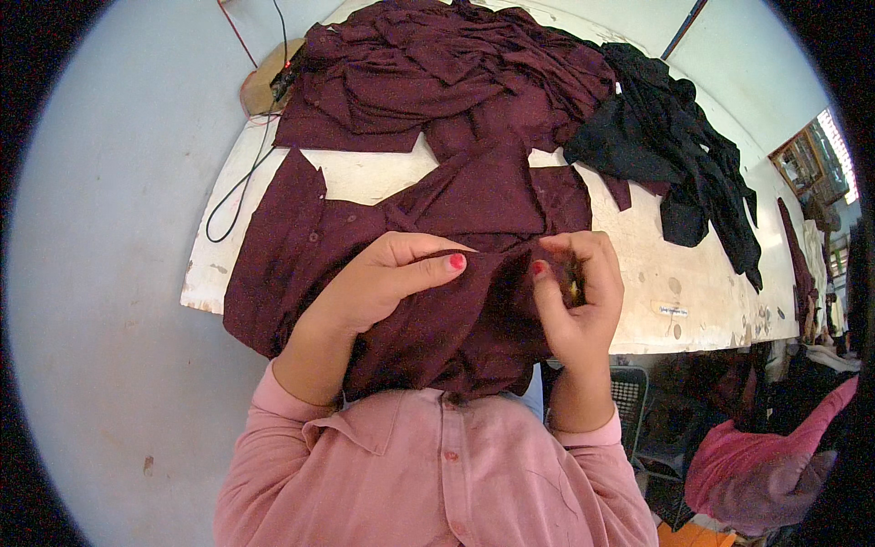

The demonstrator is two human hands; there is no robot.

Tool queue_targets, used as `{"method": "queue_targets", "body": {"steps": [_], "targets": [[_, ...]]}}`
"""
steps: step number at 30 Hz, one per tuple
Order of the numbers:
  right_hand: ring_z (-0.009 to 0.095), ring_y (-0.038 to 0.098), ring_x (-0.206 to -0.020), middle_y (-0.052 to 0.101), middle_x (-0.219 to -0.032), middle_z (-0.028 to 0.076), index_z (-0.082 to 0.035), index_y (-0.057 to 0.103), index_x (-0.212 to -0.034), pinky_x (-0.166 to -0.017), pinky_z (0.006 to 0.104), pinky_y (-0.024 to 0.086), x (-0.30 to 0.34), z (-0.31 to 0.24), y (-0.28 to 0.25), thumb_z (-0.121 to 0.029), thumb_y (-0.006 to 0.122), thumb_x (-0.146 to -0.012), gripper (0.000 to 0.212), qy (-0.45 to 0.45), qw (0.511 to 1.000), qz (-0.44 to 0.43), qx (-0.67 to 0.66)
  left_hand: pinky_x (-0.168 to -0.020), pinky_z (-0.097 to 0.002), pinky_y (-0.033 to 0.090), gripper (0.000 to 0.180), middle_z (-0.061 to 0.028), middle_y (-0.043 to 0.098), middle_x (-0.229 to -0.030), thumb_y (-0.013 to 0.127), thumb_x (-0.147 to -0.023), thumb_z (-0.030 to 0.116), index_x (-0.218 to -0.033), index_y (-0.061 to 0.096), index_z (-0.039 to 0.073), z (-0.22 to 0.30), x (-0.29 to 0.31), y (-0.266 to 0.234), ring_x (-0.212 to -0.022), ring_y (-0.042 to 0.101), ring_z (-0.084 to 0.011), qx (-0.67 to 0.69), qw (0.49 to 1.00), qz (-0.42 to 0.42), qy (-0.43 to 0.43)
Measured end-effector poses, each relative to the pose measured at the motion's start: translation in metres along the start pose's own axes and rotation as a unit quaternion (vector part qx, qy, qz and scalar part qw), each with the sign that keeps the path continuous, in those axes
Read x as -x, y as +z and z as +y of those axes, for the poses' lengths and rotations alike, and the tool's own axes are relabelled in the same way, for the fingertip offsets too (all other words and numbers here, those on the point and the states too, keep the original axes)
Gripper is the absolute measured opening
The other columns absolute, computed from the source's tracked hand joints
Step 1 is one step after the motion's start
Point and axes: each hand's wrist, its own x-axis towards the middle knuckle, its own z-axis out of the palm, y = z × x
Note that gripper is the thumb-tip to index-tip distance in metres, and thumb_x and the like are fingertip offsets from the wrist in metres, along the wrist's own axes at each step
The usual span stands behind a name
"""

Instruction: The person uses a small blade to cut loose threads and small fabric bits from a maroon shirt. They repeatedly lift, turn, and inspect the shirt while snipping stray threads from seams and edges.

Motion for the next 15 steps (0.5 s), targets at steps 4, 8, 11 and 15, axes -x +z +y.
{"method": "queue_targets", "body": {"steps": [4, 8, 11, 15], "targets": [[0.018, 0.056, -0.083, 0.059, -0.094, 0.01, 0.001, 0.064, -0.096, -0.073, 0.0266, 0.043, -0.005, -0.01, 0.008, -0.003, 0.071, -0.074, 0.024, -0.017, 0.995, -0.069, -0.073, -0.085, -0.0209, 0.045, 0.027, -0.0023, 0.067, -0.103, 0.06, -0.092, 0.012, -0.114, 0.064, -0.003, 0.001, -0.003, 0.005, -0.093, 0.057, -0.0059, -0.026, 0.999, -0.032, 0.01], [0.014, 0.056, -0.081, 0.06, -0.09, 0.008, 0.001, 0.064, -0.097, -0.073, 0.0235, 0.042, -0.001, -0.001, 0.011, -0.006, 0.071, -0.079, 0.021, 0.001, 0.988, -0.109, -0.105, -0.085, -0.021, 0.045, 0.028, -0.0024, 0.066, -0.104, 0.059, -0.093, 0.011, -0.117, 0.063, -0.003, -0.003, -0.005, 0.006, -0.094, 0.057, -0.0053, -0.016, 0.998, -0.051, 0.027], [0.011, 0.055, -0.075, 0.06, -0.088, 0.006, 0.0, 0.064, -0.094, -0.066, 0.0209, 0.041, -0.003, 0.007, 0.012, -0.006, 0.069, -0.082, 0.015, 0.05, 0.975, -0.126, -0.176, -0.085, -0.0219, 0.045, 0.028, -0.0032, 0.067, -0.103, 0.059, -0.092, 0.011, -0.116, 0.063, -0.003, -0.001, -0.002, 0.005, -0.093, 0.059, -0.0066, -0.021, 0.999, -0.047, -0.005], [0.007, 0.05, -0.066, 0.059, -0.09, 0.004, -0.003, 0.062, -0.089, -0.057, 0.0184, 0.035, 0.002, 0.009, 0.015, -0.011, 0.066, -0.085, 0.01, 0.262, 0.869, -0.119, -0.403, -0.084, -0.0234, 0.047, 0.026, -0.0039, 0.069, -0.098, 0.062, -0.09, 0.012, -0.111, 0.066, -0.002, -0.003, -0.002, 0.009, -0.09, 0.062, -0.0093, 0.003, 0.999, -0.037, -0.013]]}}
